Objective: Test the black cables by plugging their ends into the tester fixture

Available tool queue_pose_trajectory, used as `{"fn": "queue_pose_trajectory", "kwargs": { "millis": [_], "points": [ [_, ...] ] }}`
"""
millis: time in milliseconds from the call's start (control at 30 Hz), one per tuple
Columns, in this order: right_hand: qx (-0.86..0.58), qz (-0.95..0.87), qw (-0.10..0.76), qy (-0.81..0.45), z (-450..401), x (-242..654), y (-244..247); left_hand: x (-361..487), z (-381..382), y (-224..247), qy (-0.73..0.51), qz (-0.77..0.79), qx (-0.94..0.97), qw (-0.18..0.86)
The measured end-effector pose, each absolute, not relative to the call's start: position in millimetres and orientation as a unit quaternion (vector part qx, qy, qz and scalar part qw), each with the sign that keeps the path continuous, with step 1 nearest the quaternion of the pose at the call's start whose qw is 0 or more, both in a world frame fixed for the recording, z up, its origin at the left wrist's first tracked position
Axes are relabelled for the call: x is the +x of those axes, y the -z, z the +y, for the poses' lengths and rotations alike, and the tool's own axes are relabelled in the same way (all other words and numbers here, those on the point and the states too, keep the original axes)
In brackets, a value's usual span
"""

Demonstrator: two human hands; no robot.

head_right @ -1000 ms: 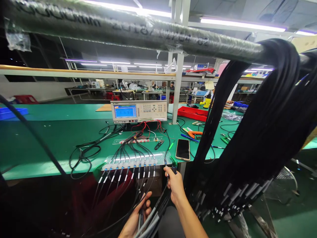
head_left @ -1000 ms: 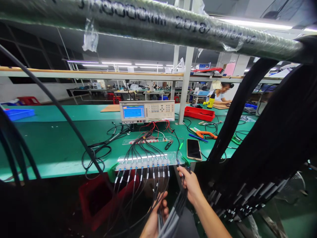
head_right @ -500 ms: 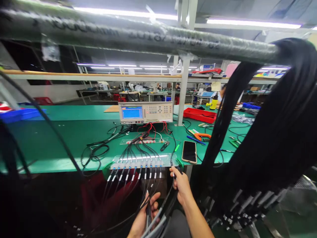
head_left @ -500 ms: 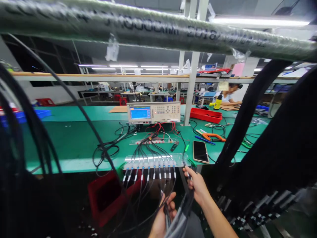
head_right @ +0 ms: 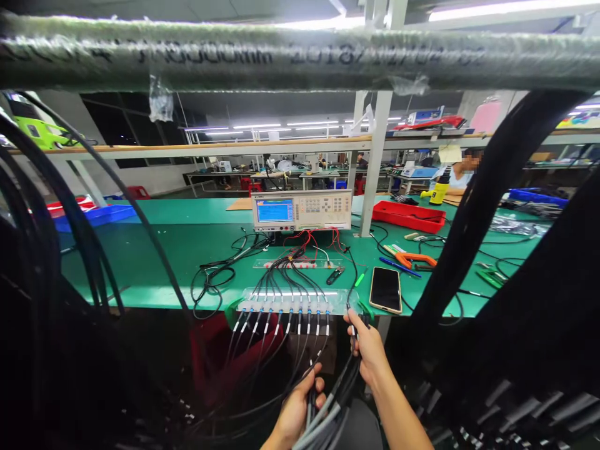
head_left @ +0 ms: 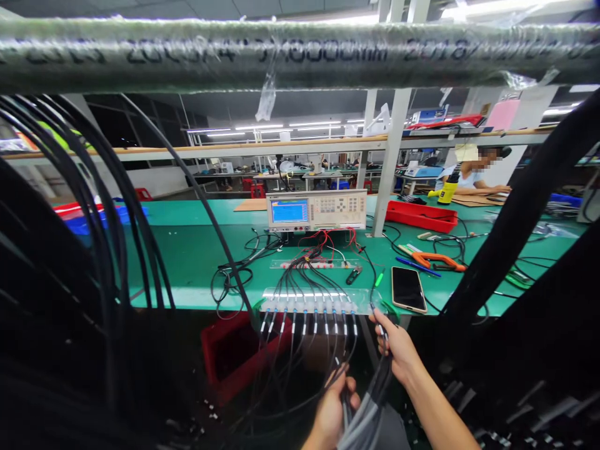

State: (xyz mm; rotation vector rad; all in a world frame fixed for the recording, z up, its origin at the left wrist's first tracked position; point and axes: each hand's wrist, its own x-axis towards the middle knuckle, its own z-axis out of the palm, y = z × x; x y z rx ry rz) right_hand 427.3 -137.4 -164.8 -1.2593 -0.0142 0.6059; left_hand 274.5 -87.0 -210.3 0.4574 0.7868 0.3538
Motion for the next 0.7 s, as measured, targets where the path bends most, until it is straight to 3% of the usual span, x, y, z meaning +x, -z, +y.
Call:
{"fn": "queue_pose_trajectory", "kwargs": {
  "millis": [333,700],
  "points": [
    [-0.583,-0.014,0.761,-0.284,-146,414,156,265,-90,187,-0.132,0.325,0.263,0.899],
    [-0.536,0.043,0.762,-0.362,-180,395,191,252,-93,181,-0.111,0.272,0.346,0.891]
  ]
}}
